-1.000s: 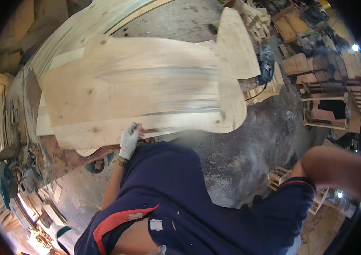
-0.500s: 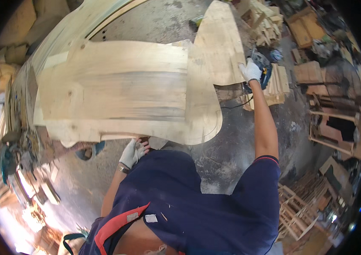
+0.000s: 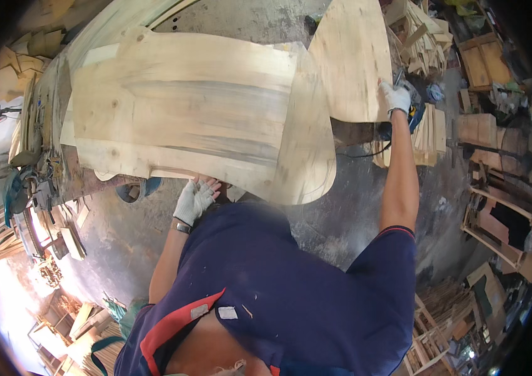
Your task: The person aligns and fastens a thin wooden panel onto a larger shaped wooden base using a nail gun. They reposition the panel, drive nails along the edges, and reload the nail gun as needed.
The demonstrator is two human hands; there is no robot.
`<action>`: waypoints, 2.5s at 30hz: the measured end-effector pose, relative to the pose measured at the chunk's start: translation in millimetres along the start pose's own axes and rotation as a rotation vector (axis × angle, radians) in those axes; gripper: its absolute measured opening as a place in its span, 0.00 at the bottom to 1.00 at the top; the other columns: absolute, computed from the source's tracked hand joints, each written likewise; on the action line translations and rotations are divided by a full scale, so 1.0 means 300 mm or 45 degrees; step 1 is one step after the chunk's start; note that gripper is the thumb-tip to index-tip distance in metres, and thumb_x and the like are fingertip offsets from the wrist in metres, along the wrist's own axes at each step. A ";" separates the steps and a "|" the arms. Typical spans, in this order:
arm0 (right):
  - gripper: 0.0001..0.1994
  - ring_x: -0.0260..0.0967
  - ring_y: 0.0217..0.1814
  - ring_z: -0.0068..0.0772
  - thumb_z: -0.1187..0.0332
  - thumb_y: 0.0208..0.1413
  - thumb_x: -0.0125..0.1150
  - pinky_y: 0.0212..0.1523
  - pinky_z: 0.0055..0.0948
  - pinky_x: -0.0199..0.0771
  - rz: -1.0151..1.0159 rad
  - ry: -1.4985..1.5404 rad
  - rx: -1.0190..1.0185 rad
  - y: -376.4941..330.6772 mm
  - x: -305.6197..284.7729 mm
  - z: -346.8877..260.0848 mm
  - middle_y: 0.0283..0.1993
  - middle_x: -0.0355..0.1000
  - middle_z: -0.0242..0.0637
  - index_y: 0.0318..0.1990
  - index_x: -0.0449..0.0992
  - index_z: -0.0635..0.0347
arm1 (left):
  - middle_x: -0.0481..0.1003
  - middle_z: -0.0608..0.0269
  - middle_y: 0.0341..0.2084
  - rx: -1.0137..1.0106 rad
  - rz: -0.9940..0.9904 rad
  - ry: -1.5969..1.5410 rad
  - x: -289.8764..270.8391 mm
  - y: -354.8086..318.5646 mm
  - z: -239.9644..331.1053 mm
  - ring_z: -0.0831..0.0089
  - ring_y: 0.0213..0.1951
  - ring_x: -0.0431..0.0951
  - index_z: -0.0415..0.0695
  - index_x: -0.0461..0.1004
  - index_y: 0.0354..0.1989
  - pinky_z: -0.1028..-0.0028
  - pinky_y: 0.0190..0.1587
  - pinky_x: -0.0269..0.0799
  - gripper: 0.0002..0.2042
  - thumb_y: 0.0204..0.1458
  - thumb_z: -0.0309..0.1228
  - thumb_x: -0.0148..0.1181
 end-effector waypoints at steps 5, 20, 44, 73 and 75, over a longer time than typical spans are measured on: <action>0.26 0.77 0.32 0.38 0.47 0.48 0.76 0.37 0.35 0.75 0.464 -0.245 -0.246 -0.170 -0.104 -0.259 0.31 0.80 0.43 0.37 0.84 0.67 | 0.69 0.40 0.62 -0.156 -0.137 0.057 -0.011 -0.013 0.042 0.48 0.58 0.76 0.30 0.58 0.67 0.54 0.54 0.81 0.31 0.70 0.47 0.48; 0.12 0.71 0.33 0.22 0.63 0.58 0.68 0.32 0.26 0.72 0.407 0.525 -0.276 -1.156 0.086 -0.749 0.31 0.78 0.32 0.36 0.83 0.65 | 0.72 0.48 0.58 0.627 -0.729 1.195 0.318 -0.131 0.328 0.68 0.54 0.76 0.29 0.56 0.70 0.72 0.54 0.74 0.31 0.68 0.40 0.55; 0.20 0.70 0.30 0.31 0.51 0.61 0.67 0.33 0.29 0.67 0.047 0.127 0.405 -1.792 0.182 -0.253 0.29 0.74 0.33 0.37 0.78 0.64 | 0.73 0.67 0.27 0.662 -0.527 1.107 0.408 -0.227 0.613 0.77 0.23 0.72 0.39 0.74 0.41 0.75 0.26 0.72 0.17 0.66 0.44 0.59; 0.35 0.79 0.35 0.63 0.37 0.64 0.50 0.37 0.54 0.77 0.360 -0.630 0.297 -1.299 0.374 0.097 0.29 0.78 0.60 0.30 0.82 0.67 | 0.52 0.43 0.75 1.776 -0.849 2.872 0.437 0.113 -0.209 0.45 0.78 0.43 0.41 0.53 0.75 0.46 0.77 0.29 0.59 0.41 0.70 0.64; 0.36 0.79 0.36 0.62 0.34 0.62 0.49 0.38 0.53 0.78 0.142 -0.724 0.180 -1.278 0.348 0.083 0.30 0.79 0.59 0.30 0.83 0.64 | 0.51 0.43 0.75 1.755 -0.869 2.917 0.438 0.105 -0.209 0.44 0.78 0.42 0.44 0.54 0.75 0.44 0.76 0.28 0.59 0.39 0.72 0.63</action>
Point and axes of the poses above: each hand's wrist, its own y-axis towards the middle knuckle, its own x-axis out of the palm, z = x × y, the point moved 5 cm from there along y, towards the middle knuckle
